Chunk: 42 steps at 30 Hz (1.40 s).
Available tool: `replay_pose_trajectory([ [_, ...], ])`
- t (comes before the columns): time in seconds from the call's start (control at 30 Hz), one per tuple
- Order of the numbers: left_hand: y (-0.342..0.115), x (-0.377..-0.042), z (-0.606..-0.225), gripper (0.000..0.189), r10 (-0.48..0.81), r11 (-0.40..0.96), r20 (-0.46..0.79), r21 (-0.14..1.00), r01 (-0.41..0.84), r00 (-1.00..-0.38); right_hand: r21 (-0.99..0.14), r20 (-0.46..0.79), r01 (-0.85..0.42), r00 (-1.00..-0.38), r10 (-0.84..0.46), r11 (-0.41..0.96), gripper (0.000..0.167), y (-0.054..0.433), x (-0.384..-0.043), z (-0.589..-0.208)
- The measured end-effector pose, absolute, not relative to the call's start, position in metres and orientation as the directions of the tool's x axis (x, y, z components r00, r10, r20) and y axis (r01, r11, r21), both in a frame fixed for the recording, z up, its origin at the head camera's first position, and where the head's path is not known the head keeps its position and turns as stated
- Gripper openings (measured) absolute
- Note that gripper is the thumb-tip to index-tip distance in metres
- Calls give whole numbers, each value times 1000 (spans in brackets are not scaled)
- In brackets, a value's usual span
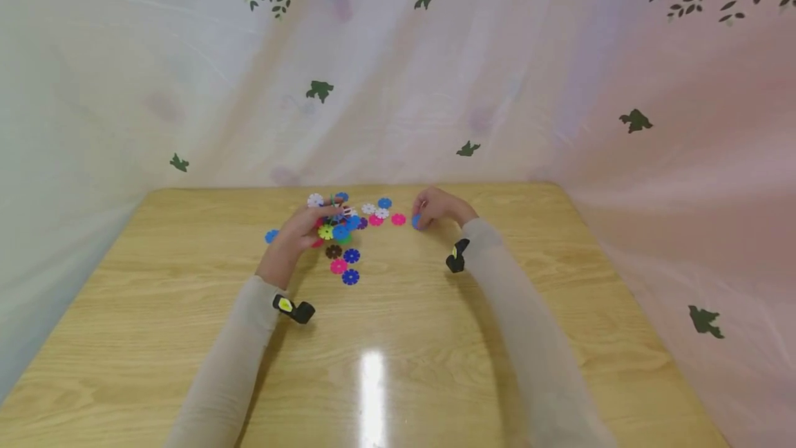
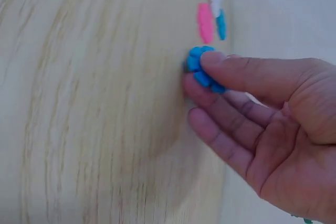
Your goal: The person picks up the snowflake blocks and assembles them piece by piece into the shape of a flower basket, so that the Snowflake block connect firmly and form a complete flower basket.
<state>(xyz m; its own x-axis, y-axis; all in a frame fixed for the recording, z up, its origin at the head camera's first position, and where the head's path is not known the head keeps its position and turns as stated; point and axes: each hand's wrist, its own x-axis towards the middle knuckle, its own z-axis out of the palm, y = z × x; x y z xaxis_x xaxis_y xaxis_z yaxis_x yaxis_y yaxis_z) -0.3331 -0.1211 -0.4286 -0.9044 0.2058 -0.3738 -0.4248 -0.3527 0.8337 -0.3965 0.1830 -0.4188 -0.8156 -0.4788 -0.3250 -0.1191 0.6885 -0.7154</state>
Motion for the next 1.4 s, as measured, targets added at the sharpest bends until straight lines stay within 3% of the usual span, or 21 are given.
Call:
replay_pose_trajectory([
  [0.1,-122,-334,-430,22,208,-355,-373,833,-425,-904,-762,-351,-52,-804,-479,645,24,187,-392,-417],
  [0.3,-124,-334,-431,40,206,-348,-376,835,-426,-904,-842,-347,12,-777,-525,539,30,186,-384,-416],
  [0.37,-124,-333,-431,38,221,-346,-367,837,-425,-903,-860,-335,22,-779,-531,510,31,182,-380,-413],
  [0.6,-118,-328,-429,21,282,-333,-338,843,-422,-898,-933,-187,21,-881,-435,358,31,155,-363,-398],
  [0.83,-108,-327,-428,42,231,-294,-332,872,-391,-914,-970,-63,-17,-945,-321,242,29,130,-351,-394],
  [0.93,-106,-327,-428,43,222,-290,-323,879,-379,-920,-980,-24,-34,-958,-287,197,25,122,-348,-396],
  [1.4,-108,-326,-427,37,163,-242,-308,908,-341,-937,-971,13,-71,-969,-246,228,22,100,-345,-404],
])
